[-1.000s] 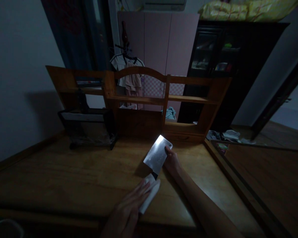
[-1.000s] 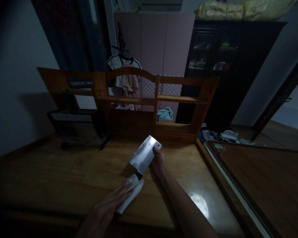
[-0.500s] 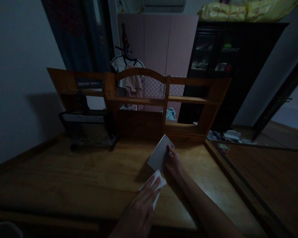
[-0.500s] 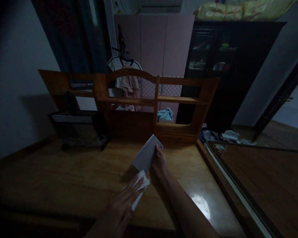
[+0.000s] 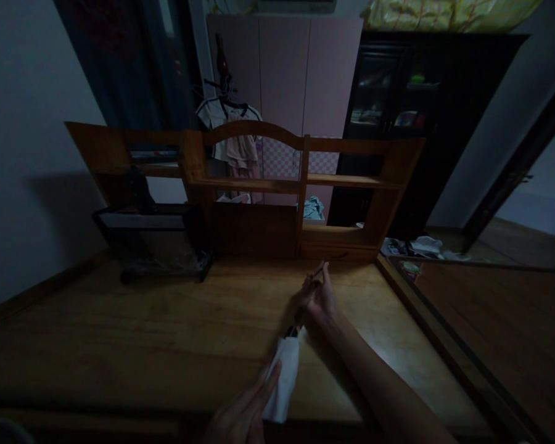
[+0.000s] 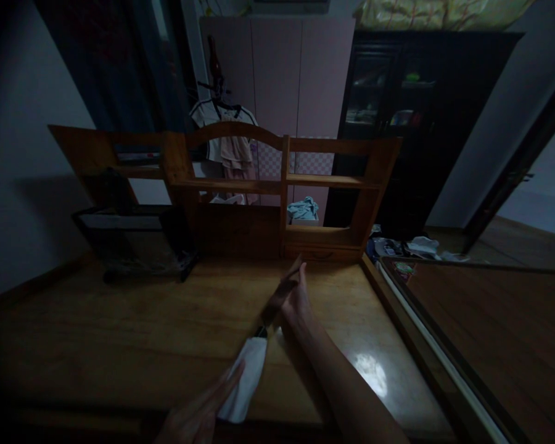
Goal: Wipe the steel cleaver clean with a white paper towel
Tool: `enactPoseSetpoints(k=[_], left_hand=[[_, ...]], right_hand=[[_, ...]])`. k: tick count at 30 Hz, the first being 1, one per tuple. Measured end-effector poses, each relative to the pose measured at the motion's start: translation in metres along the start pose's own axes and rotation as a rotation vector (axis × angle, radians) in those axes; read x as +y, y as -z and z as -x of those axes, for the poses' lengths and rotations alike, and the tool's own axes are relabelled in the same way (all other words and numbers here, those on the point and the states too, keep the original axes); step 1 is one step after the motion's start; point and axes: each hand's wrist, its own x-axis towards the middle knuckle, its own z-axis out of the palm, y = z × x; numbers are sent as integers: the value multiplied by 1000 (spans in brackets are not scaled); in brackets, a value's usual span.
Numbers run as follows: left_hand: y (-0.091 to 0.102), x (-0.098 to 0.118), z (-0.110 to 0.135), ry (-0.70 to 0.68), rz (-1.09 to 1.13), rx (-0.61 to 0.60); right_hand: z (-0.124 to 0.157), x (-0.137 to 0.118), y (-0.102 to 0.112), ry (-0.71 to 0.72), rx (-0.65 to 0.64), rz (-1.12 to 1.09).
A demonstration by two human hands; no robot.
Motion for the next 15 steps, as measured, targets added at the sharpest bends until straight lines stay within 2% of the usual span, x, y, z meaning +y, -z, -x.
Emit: enactPoseSetpoints(k=[3, 5, 10, 15], left_hand=[[-5, -1, 2, -16, 25, 11], [-7, 2, -3, 5, 57, -19], [-15, 13, -31, 77, 137, -42], [-21, 18, -55, 156, 173, -73]], right_hand=[[-7, 4, 12, -12, -29, -129], [-14, 8, 21, 5, -146, -136], [-31, 14, 37, 33, -191, -126], [-34, 16, 41, 35, -218, -101]])
